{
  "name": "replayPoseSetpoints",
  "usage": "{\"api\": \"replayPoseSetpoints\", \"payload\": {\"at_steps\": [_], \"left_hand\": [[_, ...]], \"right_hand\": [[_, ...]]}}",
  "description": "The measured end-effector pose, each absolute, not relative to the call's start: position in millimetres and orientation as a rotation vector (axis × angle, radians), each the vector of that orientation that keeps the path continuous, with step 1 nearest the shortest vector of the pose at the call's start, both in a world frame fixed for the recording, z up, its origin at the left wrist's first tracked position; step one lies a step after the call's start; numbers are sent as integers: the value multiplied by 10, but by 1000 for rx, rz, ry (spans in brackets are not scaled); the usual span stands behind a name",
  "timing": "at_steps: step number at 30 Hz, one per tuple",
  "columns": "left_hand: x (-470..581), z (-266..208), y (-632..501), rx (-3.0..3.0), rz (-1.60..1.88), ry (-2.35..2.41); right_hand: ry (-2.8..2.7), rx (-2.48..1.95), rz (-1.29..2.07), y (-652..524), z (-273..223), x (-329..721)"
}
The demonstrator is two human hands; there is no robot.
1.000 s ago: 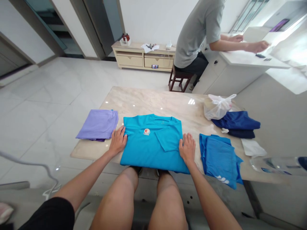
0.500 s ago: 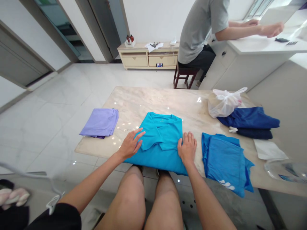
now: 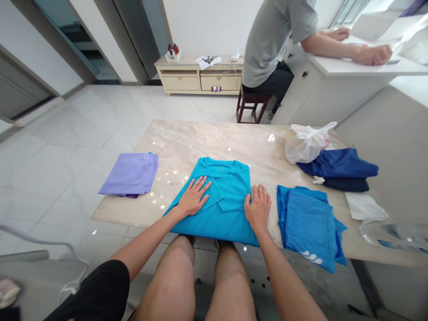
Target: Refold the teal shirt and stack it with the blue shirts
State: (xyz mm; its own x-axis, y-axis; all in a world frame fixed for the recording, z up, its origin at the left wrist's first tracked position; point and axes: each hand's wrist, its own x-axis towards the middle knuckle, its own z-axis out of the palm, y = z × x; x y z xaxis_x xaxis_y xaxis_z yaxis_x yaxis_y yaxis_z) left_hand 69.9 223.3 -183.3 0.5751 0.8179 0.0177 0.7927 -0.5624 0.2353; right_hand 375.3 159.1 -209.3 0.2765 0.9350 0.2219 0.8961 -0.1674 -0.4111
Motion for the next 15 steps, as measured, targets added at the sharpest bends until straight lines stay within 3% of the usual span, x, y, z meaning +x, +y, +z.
{"api": "replayPoseSetpoints", "payload": {"at_steps": [9,15], "left_hand": [[520,-1955,2089,2458,332,1619],[359,-1747,2266,2397,364,1682]], "right_hand": [[-1695,-2135,118,1564,-2123,3731],[-1586,-2141,226,1776,-1992,3840]]}}
